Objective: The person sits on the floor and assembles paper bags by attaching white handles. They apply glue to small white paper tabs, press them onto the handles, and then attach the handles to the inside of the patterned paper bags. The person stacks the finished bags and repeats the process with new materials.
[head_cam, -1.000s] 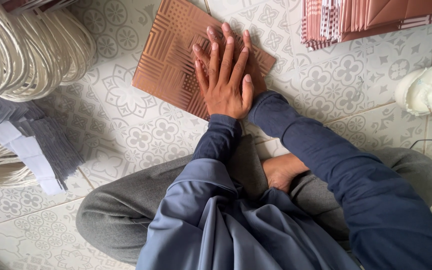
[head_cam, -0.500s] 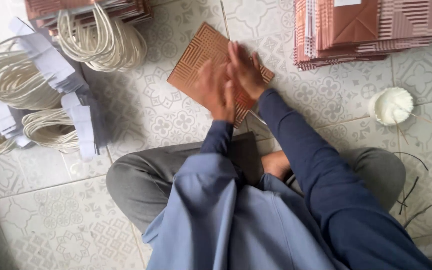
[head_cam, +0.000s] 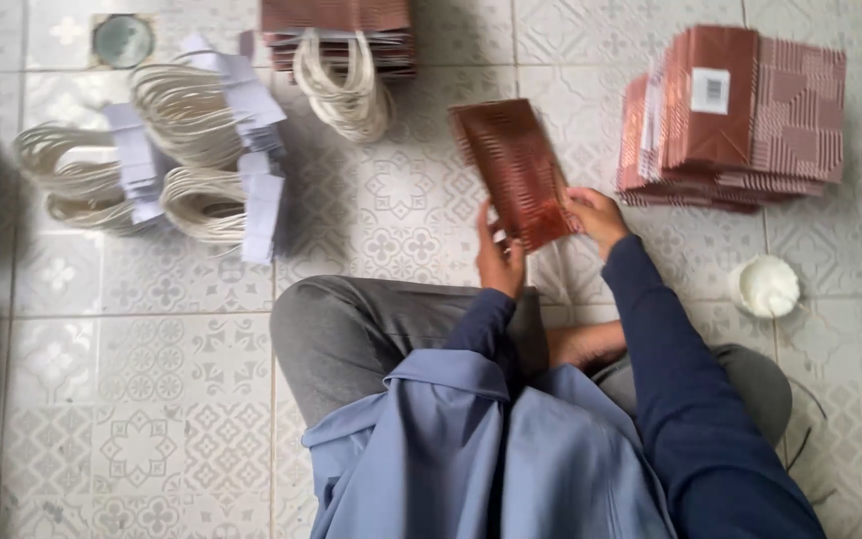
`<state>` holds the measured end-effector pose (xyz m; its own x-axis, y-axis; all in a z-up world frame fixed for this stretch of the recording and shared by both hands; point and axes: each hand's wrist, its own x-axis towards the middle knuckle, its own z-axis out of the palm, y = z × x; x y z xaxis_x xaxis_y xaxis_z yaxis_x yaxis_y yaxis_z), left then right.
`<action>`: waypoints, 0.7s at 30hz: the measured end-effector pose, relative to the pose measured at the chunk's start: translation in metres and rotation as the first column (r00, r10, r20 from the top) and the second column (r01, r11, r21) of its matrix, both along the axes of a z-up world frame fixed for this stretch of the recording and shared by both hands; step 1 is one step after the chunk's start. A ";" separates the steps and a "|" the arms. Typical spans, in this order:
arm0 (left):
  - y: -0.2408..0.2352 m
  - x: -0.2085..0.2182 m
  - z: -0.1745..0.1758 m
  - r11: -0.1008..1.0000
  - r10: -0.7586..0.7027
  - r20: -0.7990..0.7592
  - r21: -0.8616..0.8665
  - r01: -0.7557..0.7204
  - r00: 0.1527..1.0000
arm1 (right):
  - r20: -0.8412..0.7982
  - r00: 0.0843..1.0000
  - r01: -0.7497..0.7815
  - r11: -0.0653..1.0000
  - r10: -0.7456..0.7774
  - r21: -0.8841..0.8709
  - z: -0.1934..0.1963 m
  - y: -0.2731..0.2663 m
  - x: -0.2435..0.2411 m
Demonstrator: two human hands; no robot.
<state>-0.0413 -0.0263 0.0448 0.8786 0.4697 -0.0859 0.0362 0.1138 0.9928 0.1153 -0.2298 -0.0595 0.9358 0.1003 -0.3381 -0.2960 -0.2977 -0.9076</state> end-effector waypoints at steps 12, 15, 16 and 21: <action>0.274 0.145 0.133 0.974 0.097 0.489 0.133 -0.184 0.867 | 0.391 0.918 -0.259 0.847 0.066 0.464 0.282 0.229 0.053; 0.352 0.189 0.122 0.893 0.245 0.335 0.288 -0.347 0.910 | 0.494 0.867 -0.291 0.868 0.062 0.402 0.268 0.317 0.096; 0.373 0.205 0.091 0.892 0.241 0.341 0.292 -0.346 0.909 | 0.498 0.865 -0.291 0.866 0.057 0.407 0.253 0.331 0.104; 0.408 0.226 0.019 0.629 0.135 -0.001 0.772 -0.085 0.991 | 0.561 0.771 -0.110 0.930 0.303 -0.350 0.156 0.364 0.136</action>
